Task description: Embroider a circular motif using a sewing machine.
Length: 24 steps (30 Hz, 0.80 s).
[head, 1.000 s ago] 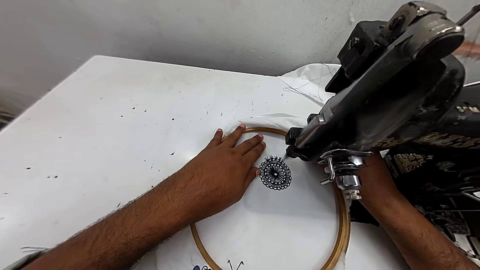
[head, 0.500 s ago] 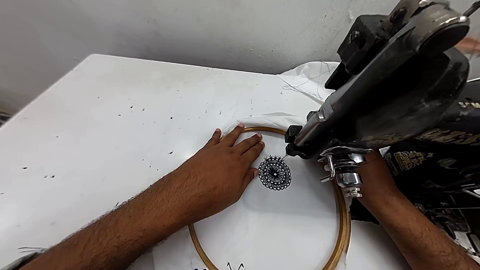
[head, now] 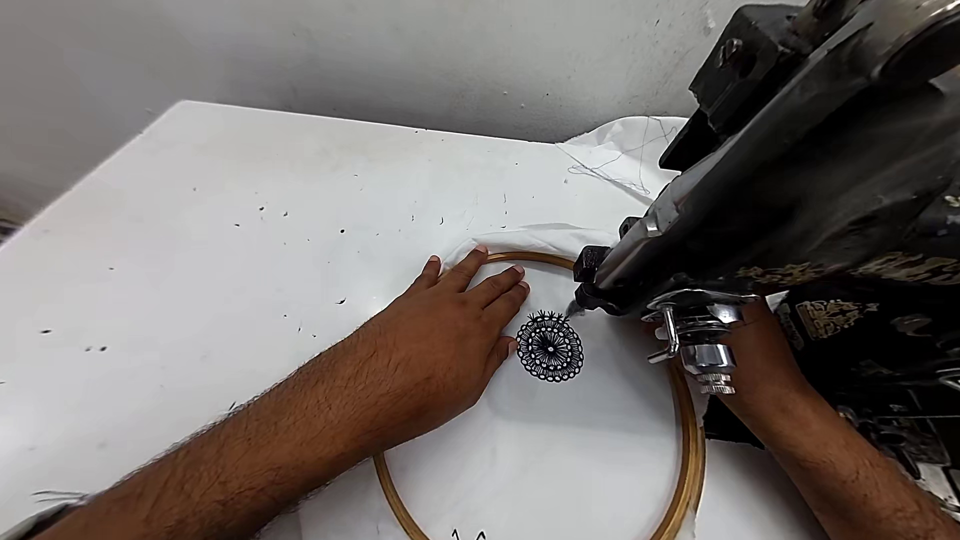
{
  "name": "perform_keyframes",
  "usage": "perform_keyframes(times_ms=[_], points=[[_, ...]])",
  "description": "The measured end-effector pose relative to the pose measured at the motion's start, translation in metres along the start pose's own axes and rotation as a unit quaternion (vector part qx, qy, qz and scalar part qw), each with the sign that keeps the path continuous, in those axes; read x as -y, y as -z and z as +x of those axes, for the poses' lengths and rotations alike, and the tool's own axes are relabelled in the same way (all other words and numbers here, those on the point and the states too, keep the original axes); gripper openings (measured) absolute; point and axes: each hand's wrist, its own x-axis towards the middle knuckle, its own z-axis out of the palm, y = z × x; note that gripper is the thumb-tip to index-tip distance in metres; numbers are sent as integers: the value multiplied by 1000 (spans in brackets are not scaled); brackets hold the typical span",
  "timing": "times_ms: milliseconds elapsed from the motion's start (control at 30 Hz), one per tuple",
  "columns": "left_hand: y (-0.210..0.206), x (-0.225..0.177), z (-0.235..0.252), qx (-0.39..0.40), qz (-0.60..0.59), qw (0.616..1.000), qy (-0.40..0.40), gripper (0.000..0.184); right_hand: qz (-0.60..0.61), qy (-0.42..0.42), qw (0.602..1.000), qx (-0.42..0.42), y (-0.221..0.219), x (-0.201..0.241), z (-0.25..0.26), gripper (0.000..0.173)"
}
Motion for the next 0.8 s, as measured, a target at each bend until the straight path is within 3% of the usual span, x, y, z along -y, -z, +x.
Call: perform_keyframes(times_ms=[333,500,600,700,800], points=[[-5,3,7,-23,-10,1000,-2,58,23,52,998,-34,-5,-10,3,24],[-5,-7,6,-84,-31,995,-36,48,27,37,999,-26,0,-7,6,23],[-7,-9,4,-41,-26,998,-40,55,-32,26,999,-29,10,-5,9,21],[-8,-9,4,-25,-23,999,-36,57,-112,-2,992,49,21,0,9,22],[-8,-8,4,-24,-24,999,-41,58,-134,26,990,41,18,-3,8,18]])
